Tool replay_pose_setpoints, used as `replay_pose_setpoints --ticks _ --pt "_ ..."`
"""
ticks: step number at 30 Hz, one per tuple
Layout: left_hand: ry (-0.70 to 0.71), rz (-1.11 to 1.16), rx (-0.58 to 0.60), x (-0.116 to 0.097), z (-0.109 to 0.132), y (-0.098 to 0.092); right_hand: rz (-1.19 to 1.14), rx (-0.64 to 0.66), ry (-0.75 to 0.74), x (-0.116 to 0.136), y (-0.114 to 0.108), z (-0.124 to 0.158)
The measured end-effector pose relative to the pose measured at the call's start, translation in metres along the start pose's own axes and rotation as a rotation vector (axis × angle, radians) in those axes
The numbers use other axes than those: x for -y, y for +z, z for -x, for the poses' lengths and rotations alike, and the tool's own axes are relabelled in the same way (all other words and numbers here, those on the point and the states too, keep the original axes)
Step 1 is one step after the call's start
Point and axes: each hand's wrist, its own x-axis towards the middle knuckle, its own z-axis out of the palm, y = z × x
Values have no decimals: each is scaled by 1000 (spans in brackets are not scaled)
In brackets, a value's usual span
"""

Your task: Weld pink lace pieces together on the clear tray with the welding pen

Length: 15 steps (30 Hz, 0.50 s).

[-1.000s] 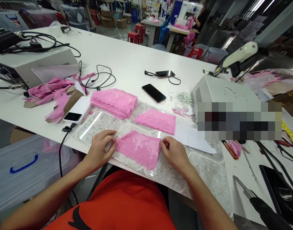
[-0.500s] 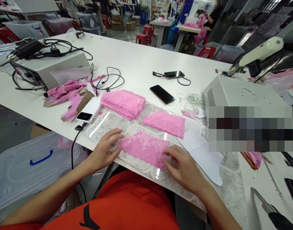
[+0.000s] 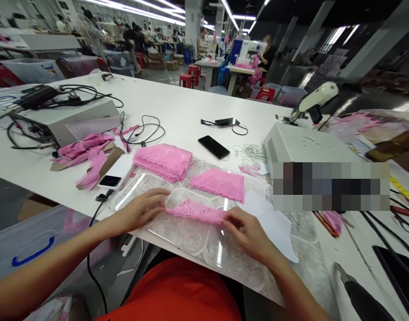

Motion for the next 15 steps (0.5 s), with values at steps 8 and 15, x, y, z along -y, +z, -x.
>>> replay_pose_setpoints --ticks 8,15 --pt "-126 -114 -94 42 -138 -91 -318 -285 130 25 -37 -122" --pt "-68 -190 -329 104 -148 -141 101 -638 -364 54 -8 -207"
